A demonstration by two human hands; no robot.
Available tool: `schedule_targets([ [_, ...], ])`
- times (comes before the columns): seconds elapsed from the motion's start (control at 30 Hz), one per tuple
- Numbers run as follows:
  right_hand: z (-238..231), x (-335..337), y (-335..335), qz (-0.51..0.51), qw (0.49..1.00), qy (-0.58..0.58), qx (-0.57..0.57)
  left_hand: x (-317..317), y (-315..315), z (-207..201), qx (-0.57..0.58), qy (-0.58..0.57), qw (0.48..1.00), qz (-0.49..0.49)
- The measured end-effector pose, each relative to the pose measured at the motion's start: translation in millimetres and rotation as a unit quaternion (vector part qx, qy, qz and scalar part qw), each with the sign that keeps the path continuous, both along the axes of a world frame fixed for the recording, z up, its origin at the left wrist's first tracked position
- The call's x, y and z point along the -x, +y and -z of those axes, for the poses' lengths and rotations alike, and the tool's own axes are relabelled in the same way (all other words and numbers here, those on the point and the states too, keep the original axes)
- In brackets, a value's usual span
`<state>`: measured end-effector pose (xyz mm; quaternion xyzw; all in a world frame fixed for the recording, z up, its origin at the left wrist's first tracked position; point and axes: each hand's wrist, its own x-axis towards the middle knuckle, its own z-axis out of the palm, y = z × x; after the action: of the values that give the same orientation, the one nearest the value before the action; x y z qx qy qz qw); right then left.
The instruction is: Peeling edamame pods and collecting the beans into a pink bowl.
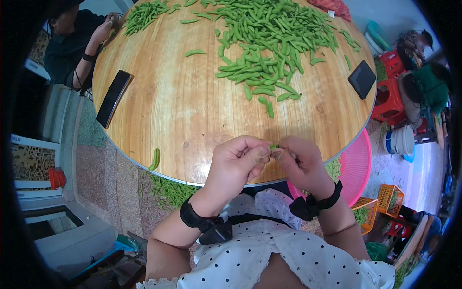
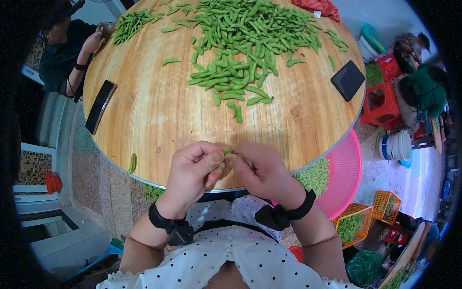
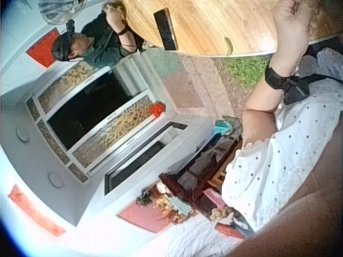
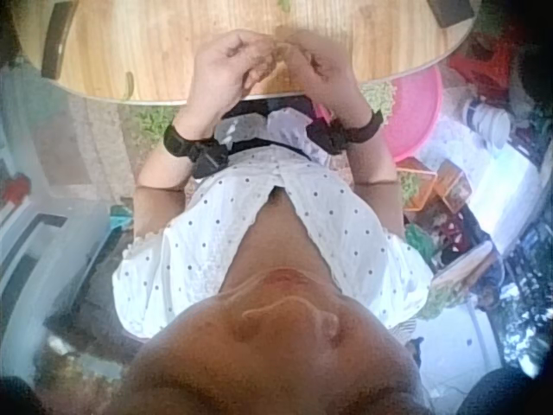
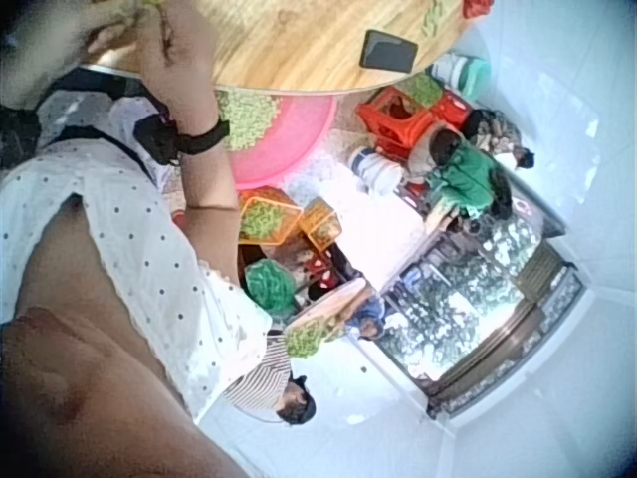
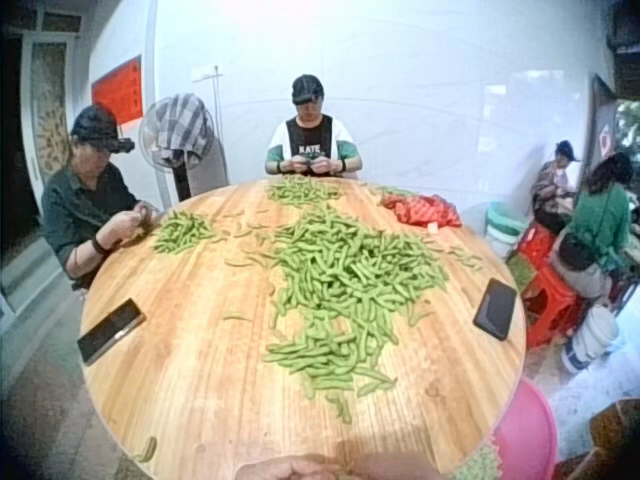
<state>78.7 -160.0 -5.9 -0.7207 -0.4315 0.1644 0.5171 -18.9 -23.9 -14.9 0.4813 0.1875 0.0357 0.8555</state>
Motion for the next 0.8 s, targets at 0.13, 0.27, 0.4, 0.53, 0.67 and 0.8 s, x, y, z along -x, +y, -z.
schedule_targets([
  [0.13,8,-5,0,-0.038,0.990,-0.137,-0.017,-2,6,0,0.150,0.030,0.988,0.019],
  [0.27,8,-6,-3,-0.045,0.986,-0.163,-0.015,-2,4,0,0.195,0.038,0.980,0.021],
  [0.4,4,-1,-12,0.001,0.998,0.033,0.050,1,-8,4,0.079,0.022,0.997,0.008],
  [0.53,1,3,-13,0.000,0.987,0.156,0.035,6,-11,1,0.013,0.028,0.999,0.035],
  [0.67,5,4,-21,-0.038,0.985,0.165,0.039,10,-11,-9,-0.165,0.047,0.981,0.092],
  [0.8,12,4,-28,-0.028,0.983,0.183,0.013,12,-19,-19,-0.256,0.018,0.962,0.095],
])
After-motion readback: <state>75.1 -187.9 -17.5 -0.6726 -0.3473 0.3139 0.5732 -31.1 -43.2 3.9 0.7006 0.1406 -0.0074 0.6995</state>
